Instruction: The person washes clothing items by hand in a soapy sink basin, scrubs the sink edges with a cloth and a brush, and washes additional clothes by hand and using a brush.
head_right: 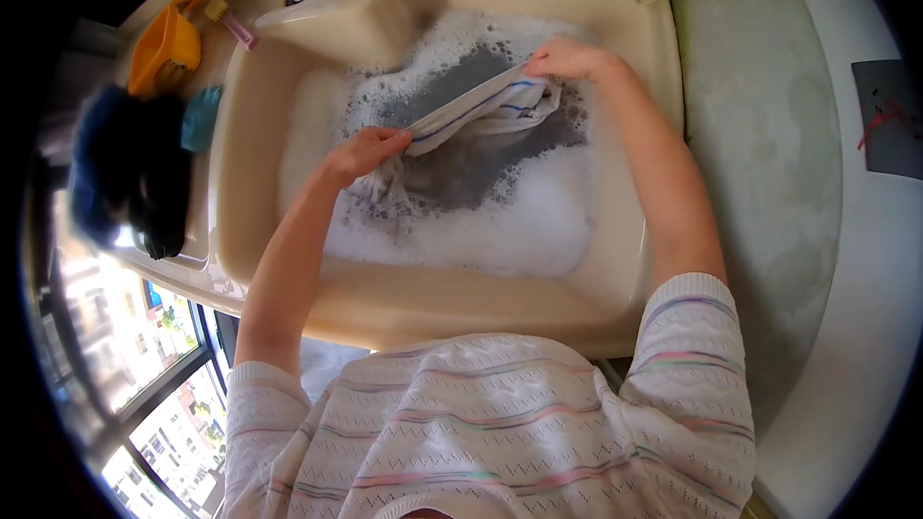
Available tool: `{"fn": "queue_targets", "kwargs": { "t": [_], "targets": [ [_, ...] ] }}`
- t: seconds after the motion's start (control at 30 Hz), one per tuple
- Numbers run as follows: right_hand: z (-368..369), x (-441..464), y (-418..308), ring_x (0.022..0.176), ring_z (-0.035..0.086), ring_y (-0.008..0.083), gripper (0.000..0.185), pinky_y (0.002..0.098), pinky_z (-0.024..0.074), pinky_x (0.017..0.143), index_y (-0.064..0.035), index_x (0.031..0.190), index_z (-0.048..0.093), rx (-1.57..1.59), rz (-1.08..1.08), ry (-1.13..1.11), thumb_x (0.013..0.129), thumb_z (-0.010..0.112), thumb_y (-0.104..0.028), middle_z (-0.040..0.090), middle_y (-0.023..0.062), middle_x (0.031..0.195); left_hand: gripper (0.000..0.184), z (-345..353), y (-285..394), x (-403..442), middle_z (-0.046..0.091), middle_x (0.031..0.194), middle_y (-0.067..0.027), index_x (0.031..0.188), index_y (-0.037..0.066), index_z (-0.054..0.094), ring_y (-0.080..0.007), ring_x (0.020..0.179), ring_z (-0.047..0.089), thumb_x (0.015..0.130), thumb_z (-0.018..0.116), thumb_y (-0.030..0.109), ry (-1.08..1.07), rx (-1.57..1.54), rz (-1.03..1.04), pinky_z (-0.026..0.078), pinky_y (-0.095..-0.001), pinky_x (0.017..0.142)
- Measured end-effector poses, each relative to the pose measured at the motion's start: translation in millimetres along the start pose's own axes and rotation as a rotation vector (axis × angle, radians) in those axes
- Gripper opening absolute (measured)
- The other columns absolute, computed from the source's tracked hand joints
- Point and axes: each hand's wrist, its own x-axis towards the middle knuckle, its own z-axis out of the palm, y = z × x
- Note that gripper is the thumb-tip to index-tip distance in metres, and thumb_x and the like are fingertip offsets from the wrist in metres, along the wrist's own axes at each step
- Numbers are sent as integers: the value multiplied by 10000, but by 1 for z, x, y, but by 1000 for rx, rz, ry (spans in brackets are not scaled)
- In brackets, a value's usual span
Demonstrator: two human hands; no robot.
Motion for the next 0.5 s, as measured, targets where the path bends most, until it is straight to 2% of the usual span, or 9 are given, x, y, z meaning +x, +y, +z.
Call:
{"fn": "queue_targets", "kwargs": {
  "t": [0.07,0.13,0.17,0.23,0.27,0.33,0.37,0.43,0.5],
  "targets": [
    [-21,-25,-23,603,440,89,221,254,352,534,-45,728,611,261,-63,79,750,620,-265,523,-18,635,463,-4,11,-10,587,932,-60,1018,13,589,-136,826,511,827,520,429,-78,-108,42,408,-276,765],
    [-32,-20,-26,616,458,74,194,227,363,556,-45,740,611,223,-118,259,751,625,-239,532,-26,638,463,-13,17,-19,589,951,-77,1011,-2,579,-149,830,539,825,527,419,-187,-332,77,422,-273,776],
    [-38,-14,-26,622,467,67,181,213,368,566,-46,746,611,205,-148,351,751,627,-226,536,-30,639,463,-12,16,-17,590,957,-86,1014,-8,570,-157,839,550,826,526,413,-146,-489,77,431,-278,782],
    [-51,11,-23,708,518,115,215,228,400,614,-46,815,602,198,-235,536,706,650,-225,568,20,741,462,-11,6,-2,592,969,-104,1019,-21,553,-174,857,572,829,524,400,-58,-798,80,449,-289,794],
    [-54,18,-22,751,544,139,252,235,415,638,-46,849,598,196,-277,631,683,661,-224,584,45,793,448,-13,-4,7,588,983,-115,1027,-31,545,-182,864,573,821,544,367,-14,-850,55,450,-294,795],
    [-65,9,-37,784,564,245,217,332,442,691,-48,870,598,52,-169,867,659,621,-92,597,84,842,430,-15,-27,23,580,1012,-136,1043,-51,528,-197,879,575,805,584,303,73,-963,3,453,-305,797],
    [-75,3,-48,800,574,298,234,380,456,718,-49,880,598,-30,-118,978,647,601,-26,604,103,867,402,-13,-30,25,581,1008,-132,1049,-45,525,-201,887,574,792,601,254,128,-868,-37,457,-313,800],
    [-94,-17,-55,873,559,293,313,384,450,751,-62,935,580,-334,-148,1068,626,631,-54,591,108,933,370,-10,-37,26,581,1001,-124,1062,-33,518,-211,903,570,767,634,158,235,-679,-120,464,-327,806],
    [-113,-24,-21,933,544,291,417,386,443,785,-77,1006,549,-604,-178,1088,604,663,-84,570,117,1002,385,-11,-41,27,569,1027,-131,1072,-39,505,-224,917,564,725,637,62,143,-673,-113,465,-326,804]
  ]
}}
